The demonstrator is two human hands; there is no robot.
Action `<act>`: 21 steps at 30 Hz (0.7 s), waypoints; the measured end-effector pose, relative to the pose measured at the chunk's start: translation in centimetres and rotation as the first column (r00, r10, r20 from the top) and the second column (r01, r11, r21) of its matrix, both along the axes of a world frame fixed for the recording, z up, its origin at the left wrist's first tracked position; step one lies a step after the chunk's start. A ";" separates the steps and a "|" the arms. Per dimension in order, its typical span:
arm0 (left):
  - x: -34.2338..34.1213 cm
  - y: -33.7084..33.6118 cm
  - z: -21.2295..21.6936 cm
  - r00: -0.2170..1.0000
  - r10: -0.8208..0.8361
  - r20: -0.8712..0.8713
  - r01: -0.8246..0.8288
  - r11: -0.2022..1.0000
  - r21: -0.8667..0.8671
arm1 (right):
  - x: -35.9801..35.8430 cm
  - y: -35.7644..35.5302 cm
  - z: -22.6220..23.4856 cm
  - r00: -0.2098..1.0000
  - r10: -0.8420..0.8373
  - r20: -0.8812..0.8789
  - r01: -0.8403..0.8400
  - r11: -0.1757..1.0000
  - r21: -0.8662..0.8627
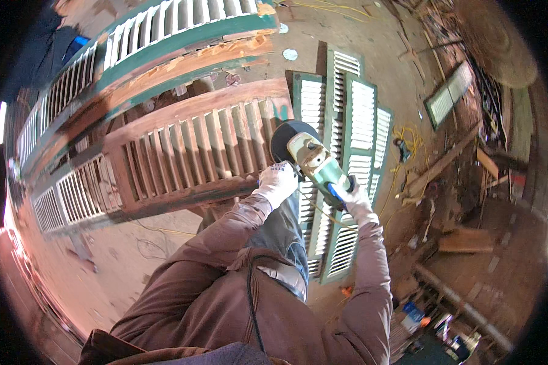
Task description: The person uses a handheld power sander to sand the surface of a wooden slatted panel. The person moves the sander across the slats and frame, removing old paint and smoothing the wood.
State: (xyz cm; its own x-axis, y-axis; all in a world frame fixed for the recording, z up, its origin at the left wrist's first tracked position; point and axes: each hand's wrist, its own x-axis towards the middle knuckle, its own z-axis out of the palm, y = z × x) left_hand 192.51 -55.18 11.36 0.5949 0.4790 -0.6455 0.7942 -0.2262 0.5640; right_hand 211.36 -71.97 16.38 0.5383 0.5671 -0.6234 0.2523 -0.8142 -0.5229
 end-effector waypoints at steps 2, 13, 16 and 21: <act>2.3 0.0 -1.2 0.987 0.161 0.018 -0.160 0.986 -0.041 | 4.4 4.1 0.8 0.972 0.196 0.128 -0.175 0.972 -0.157; 10.6 9.1 0.8 0.857 0.516 -0.008 -0.516 0.857 0.004 | 17.9 19.7 -3.2 0.931 0.362 -0.036 -0.359 0.931 0.069; 10.6 7.2 2.5 0.790 0.610 -0.058 -0.606 0.792 0.082 | 16.3 20.2 -0.4 0.845 0.528 -0.086 -0.526 0.849 0.054; 9.0 -0.8 1.8 0.814 0.576 -0.077 -0.577 0.816 0.000 | 16.1 12.6 -1.4 0.842 0.539 0.016 -0.537 0.841 -0.061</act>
State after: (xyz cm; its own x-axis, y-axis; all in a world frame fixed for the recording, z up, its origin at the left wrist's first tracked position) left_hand 201.46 -55.93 13.12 0.1669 0.7048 -0.6894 0.8127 0.2975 0.5010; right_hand 227.41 -59.39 14.93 0.1779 0.7408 -0.6477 0.6741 -0.5713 -0.4682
